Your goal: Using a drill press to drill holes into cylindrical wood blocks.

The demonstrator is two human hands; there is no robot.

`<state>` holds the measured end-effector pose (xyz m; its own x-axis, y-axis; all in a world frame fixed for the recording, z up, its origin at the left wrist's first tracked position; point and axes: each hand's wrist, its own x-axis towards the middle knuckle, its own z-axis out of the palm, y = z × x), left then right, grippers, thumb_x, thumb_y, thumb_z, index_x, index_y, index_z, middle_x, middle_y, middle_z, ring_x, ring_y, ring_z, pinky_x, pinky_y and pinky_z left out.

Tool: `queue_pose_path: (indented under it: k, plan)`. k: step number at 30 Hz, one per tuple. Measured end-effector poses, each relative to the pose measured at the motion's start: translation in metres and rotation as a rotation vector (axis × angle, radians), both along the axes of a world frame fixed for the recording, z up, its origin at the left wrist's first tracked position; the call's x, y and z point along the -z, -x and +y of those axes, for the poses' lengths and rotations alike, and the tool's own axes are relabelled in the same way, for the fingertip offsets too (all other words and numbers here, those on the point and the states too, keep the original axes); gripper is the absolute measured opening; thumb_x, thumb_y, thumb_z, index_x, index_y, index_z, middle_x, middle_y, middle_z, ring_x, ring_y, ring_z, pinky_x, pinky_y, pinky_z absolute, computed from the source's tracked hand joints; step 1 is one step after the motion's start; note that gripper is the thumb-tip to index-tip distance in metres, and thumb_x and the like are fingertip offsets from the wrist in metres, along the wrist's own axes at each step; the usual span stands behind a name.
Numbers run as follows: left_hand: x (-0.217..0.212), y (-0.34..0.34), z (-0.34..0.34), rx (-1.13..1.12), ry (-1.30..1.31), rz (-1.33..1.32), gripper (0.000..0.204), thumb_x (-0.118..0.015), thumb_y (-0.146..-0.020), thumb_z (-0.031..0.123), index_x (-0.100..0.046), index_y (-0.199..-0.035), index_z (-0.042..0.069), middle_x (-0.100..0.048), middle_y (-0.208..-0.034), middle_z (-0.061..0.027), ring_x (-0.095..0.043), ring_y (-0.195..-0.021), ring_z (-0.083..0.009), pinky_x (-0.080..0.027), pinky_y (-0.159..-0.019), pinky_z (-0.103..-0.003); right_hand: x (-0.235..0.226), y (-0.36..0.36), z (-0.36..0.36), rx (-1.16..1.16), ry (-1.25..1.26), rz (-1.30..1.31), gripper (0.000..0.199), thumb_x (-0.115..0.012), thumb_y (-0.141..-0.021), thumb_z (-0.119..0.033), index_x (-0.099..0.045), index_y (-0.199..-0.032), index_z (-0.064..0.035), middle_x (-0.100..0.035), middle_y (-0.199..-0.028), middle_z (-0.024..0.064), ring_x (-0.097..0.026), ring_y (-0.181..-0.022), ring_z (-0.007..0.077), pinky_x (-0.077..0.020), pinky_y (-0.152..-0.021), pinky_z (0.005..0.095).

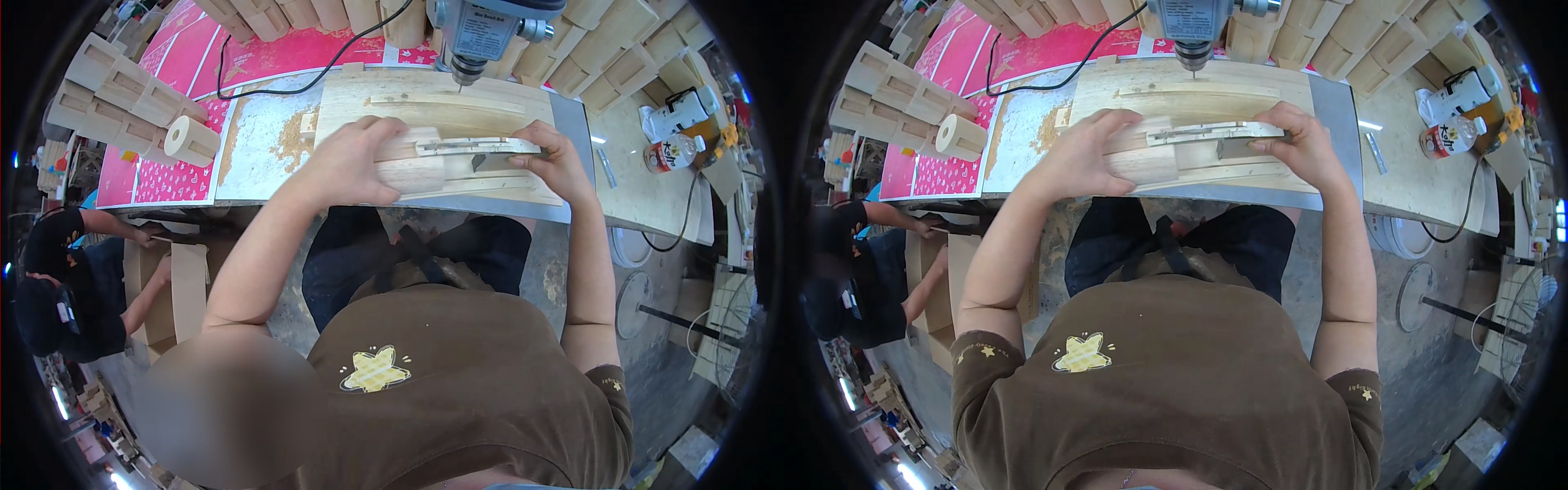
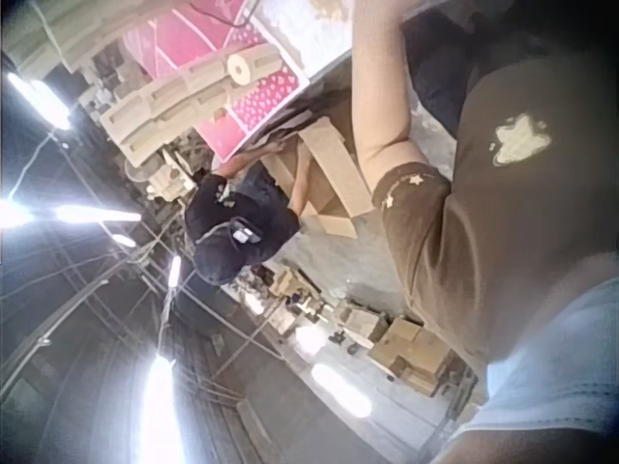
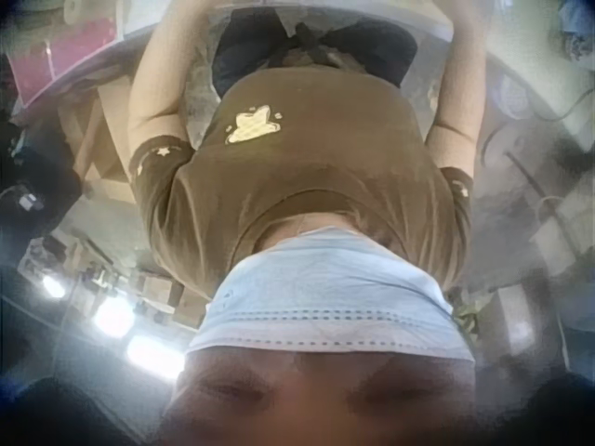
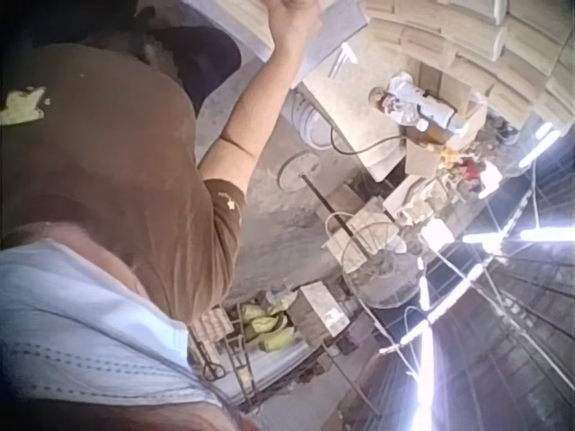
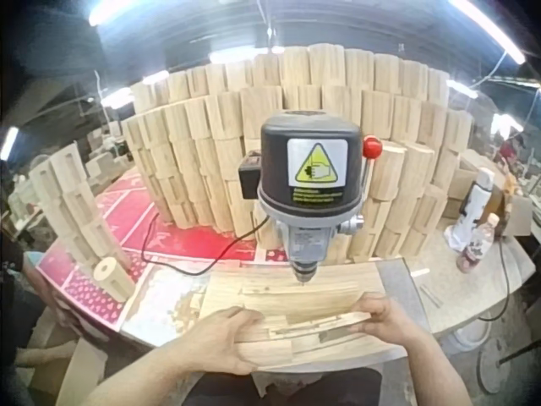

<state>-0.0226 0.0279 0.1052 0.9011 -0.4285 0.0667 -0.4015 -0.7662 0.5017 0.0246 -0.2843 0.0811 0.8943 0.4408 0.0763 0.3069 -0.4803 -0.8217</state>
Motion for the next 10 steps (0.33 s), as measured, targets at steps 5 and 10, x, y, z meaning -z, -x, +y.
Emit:
queue_pose_path:
  k: [5, 10]
  plan:
    - [0.024, 0.002, -0.025, -0.062, 0.461, -0.248, 0.075, -0.084, -0.053, 0.013, -0.048, -0.118, 0.004, -0.042, -0.121, -0.0154, -0.047, -0.113, -0.0323, -0.045, -0.091, -0.038, 0.005, 0.003, 0.011, -0.005, -0.009, -0.155, 0.028, -0.073, -0.068, -0.002, -0.065, -0.094, -0.0032, -0.059, -0.085, 0.005, -0.055, -0.082, 0.0194, -0.0435, -0.076, 0.0301]
    - [0.076, 0.007, -0.032, -0.256, 0.674, -0.082, 0.084, -0.084, -0.061, 0.01, -0.032, -0.128, 0.009, -0.04, -0.126, -0.0088, -0.044, -0.119, -0.0257, -0.044, -0.096, -0.041, 0.017, -0.001, 0.0, 0.139, 0.139, -0.414, 0.033, -0.075, -0.067, -0.004, -0.065, -0.098, -0.0044, -0.063, -0.092, 0.0084, -0.058, -0.085, 0.0221, -0.0453, -0.076, 0.0344]
